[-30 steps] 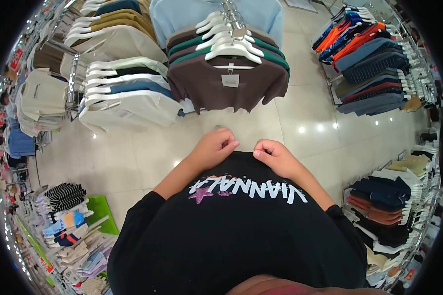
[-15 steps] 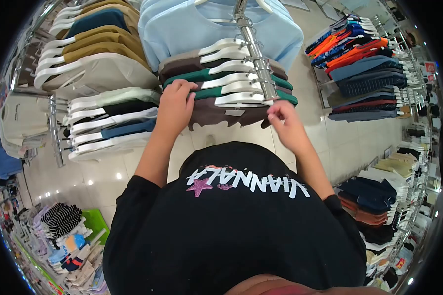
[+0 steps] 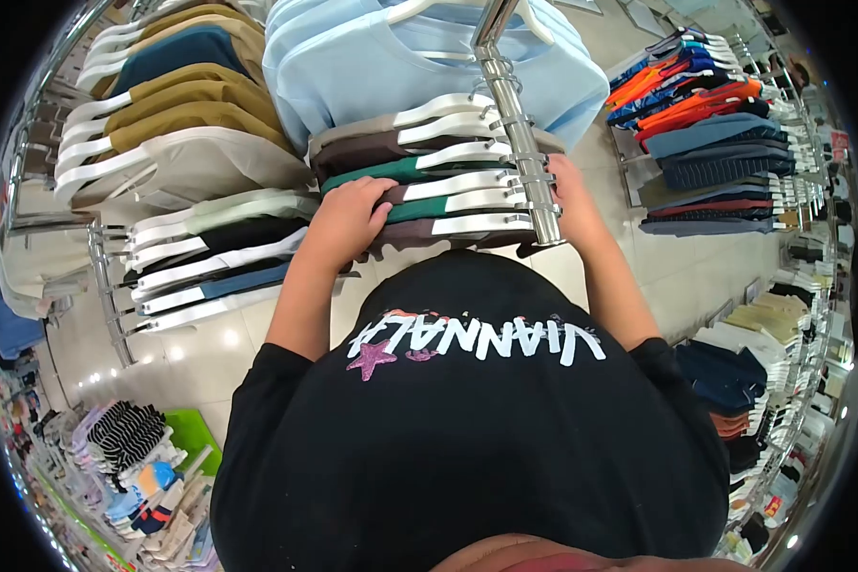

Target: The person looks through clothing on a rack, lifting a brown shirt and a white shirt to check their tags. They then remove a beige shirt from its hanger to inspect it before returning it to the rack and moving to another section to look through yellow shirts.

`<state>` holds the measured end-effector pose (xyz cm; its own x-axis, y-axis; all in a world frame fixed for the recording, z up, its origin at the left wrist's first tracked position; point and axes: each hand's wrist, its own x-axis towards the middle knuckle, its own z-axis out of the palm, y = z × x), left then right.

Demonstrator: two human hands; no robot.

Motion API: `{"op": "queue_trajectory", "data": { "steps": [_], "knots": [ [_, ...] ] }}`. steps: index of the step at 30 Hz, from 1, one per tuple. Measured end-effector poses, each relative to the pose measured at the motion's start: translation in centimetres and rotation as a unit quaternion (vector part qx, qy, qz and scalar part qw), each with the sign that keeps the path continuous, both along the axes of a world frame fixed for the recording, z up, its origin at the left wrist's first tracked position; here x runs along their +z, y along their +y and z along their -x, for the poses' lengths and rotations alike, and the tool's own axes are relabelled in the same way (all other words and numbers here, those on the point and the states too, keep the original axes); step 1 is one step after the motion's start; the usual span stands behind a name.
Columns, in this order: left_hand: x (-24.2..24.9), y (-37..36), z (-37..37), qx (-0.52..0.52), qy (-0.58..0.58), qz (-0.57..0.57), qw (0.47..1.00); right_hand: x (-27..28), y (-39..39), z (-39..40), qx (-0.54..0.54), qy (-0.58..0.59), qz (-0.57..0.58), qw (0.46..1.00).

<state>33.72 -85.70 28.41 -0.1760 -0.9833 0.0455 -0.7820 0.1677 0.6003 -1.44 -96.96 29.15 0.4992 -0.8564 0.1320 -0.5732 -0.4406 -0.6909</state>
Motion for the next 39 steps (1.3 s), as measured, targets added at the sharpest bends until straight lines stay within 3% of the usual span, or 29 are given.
{"op": "queue_trajectory", "data": {
  "steps": [3,9,16,18,20,23,27,34,36,39],
  "knots": [
    [0.1,-0.4,0.3,-0.012,0.001,0.002,1.000,0.4,-0.2,-0.9,-0.055,0.063,0.040,0.996],
    [-1.1,-0.6,0.7,-0.015,-0.011,0.047,0.999,1.4,-0.4,-0.9,-0.033,0.128,0.029,0.991],
    [-0.3,-0.5,1.5,0.016,-0.042,0.123,0.991,1.0,0.5,1.4,-0.056,0.129,0.024,0.990],
    [0.5,-0.9,2.2,-0.001,-0.032,0.131,0.991,1.8,0.3,2.1,-0.060,0.205,-0.022,0.977],
    [1.3,-1.4,3.0,-0.019,-0.021,0.138,0.990,2.4,0.5,2.1,-0.061,0.233,0.003,0.970],
    [2.4,-2.1,4.3,-0.017,0.020,0.140,0.990,2.5,1.4,2.6,-0.153,0.081,-0.043,0.984],
    [2.2,-2.6,5.7,-0.016,0.041,0.159,0.986,2.7,3.1,5.5,-0.212,0.066,0.043,0.974],
    [1.0,-0.5,6.9,0.050,0.066,0.151,0.985,0.4,6.4,15.9,-0.304,-0.001,0.047,0.951],
    [0.6,0.8,7.5,0.051,0.049,0.113,0.991,0.5,8.2,18.8,-0.329,0.010,-0.003,0.944],
    [0.2,2.8,9.9,0.060,0.039,0.178,0.981,0.5,10.8,23.0,-0.380,0.003,-0.051,0.924]
  ]
}}
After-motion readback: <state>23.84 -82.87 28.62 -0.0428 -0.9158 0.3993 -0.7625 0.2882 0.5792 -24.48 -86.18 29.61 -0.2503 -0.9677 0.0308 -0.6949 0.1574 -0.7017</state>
